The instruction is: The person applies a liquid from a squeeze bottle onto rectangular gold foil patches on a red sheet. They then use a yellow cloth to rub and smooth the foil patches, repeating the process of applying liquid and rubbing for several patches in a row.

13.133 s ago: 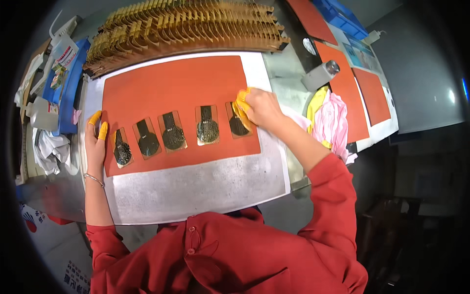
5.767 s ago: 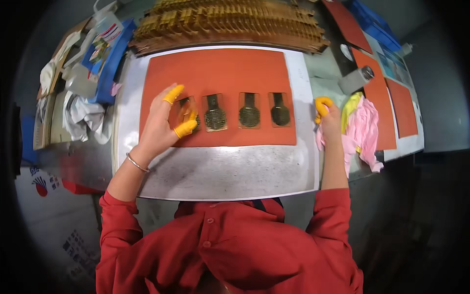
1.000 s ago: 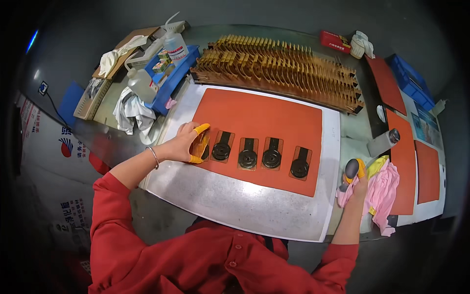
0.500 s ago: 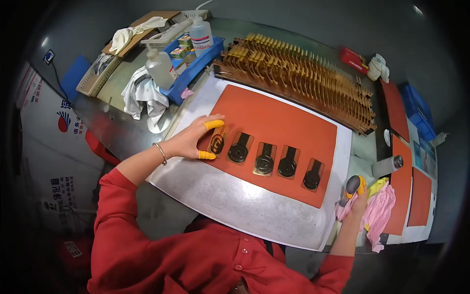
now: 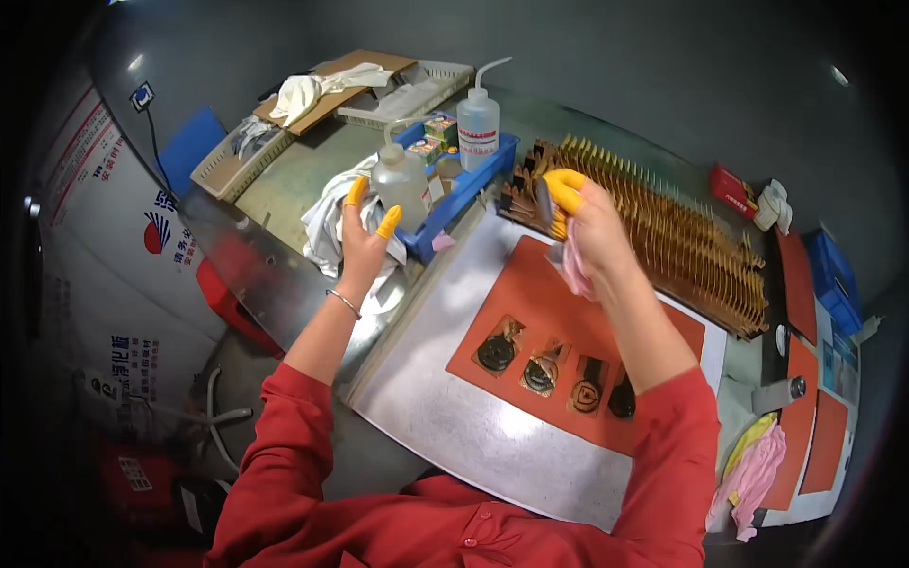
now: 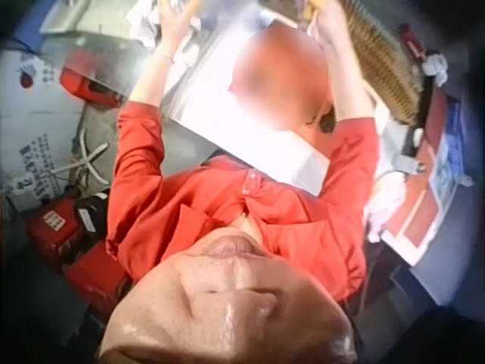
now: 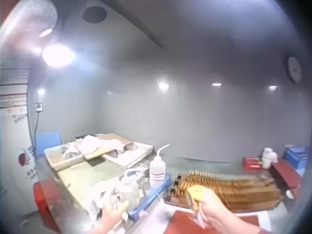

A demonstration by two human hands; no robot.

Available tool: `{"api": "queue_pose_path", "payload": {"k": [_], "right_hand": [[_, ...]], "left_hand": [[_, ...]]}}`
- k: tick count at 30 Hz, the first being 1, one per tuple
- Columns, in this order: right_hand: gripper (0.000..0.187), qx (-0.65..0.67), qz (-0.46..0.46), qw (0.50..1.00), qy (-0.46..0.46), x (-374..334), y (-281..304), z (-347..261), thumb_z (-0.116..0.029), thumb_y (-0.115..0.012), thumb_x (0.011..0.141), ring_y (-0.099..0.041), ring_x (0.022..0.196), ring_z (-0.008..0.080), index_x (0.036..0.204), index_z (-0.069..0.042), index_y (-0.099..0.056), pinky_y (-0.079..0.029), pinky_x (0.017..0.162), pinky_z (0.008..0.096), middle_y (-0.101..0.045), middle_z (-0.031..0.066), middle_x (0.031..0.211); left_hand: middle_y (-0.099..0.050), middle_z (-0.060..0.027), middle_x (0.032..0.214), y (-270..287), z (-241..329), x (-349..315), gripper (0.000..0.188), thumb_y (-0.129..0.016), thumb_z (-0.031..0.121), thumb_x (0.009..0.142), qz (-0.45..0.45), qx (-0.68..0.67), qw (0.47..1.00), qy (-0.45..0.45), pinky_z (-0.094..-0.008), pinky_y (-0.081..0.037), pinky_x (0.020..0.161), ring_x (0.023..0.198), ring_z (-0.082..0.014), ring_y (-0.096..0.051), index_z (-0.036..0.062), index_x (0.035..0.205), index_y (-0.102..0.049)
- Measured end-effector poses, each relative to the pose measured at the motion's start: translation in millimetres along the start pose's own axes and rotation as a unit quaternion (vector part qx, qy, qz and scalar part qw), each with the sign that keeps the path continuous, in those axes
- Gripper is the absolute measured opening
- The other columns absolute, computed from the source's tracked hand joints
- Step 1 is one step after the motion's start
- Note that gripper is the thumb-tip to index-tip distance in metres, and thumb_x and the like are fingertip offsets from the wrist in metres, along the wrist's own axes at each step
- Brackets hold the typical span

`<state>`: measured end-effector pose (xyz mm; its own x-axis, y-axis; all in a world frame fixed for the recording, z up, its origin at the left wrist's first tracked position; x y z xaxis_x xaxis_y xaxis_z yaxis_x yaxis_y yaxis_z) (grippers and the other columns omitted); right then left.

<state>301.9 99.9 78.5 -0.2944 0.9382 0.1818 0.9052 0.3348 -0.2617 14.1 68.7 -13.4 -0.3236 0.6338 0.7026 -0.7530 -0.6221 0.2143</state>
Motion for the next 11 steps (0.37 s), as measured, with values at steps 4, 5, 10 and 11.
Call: {"api": "queue_pose_path", "payload": {"k": [4, 5, 10, 11], "right_hand": [[0.012, 0.205, -0.137, 0.969, 0.005, 79, -33, 28, -0.016, -0.05, 0.092, -0.042, 0.051, 0.0064, 0.092, -0.007, -0.058, -0.033, 0.045, 0.0217, -0.054, -0.0024, 0.067], [0.012, 0.217, -0.149, 0.965, 0.007, 94, -38, 36, -0.016, -0.049, 0.093, -0.043, 0.05, 0.0069, 0.09, -0.008, -0.057, -0.032, 0.043, 0.0224, -0.054, -0.0019, 0.067], [0.015, 0.251, -0.076, 0.964, -0.043, 113, -79, 48, -0.015, -0.045, 0.094, -0.04, 0.047, 0.008, 0.087, -0.005, -0.054, -0.031, 0.039, 0.0216, -0.049, 0.0026, 0.065], [0.015, 0.265, -0.072, 0.96, -0.047, 114, -82, 47, -0.015, -0.045, 0.094, -0.041, 0.047, 0.0088, 0.089, -0.004, -0.053, -0.031, 0.039, 0.0212, -0.05, 0.0037, 0.066]], "left_hand": [[-0.046, -0.0217, 0.124, -22, 6, 28, 0.081, -0.08, 0.03, 0.069, -0.03, -0.018, 0.996, 0.085, -0.0366, -0.038, 0.097, 0.116, -0.0312, -0.047, -0.0062, 0.127, -0.038], [-0.047, -0.0213, 0.123, -26, 4, 30, 0.079, -0.08, 0.029, 0.069, -0.028, -0.029, 0.995, 0.094, -0.0364, -0.039, 0.096, 0.115, -0.0308, -0.048, -0.0054, 0.127, -0.039], [-0.055, -0.0136, 0.116, -27, -15, 32, 0.069, -0.08, 0.025, 0.07, -0.057, -0.019, 0.989, 0.136, -0.0323, -0.044, 0.089, 0.104, -0.02, -0.056, 0.0004, 0.122, -0.043], [-0.055, -0.0143, 0.116, -27, -14, 32, 0.07, -0.081, 0.025, 0.069, -0.06, -0.024, 0.986, 0.152, -0.0323, -0.044, 0.089, 0.105, -0.0214, -0.056, 0.0002, 0.123, -0.043]]}}
Point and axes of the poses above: each hand's wrist, its own x-axis towards the middle knuckle, its own y-axis out of the back of the hand, z = x × y, the point moved 1 cm from there along x, towards the middle knuckle
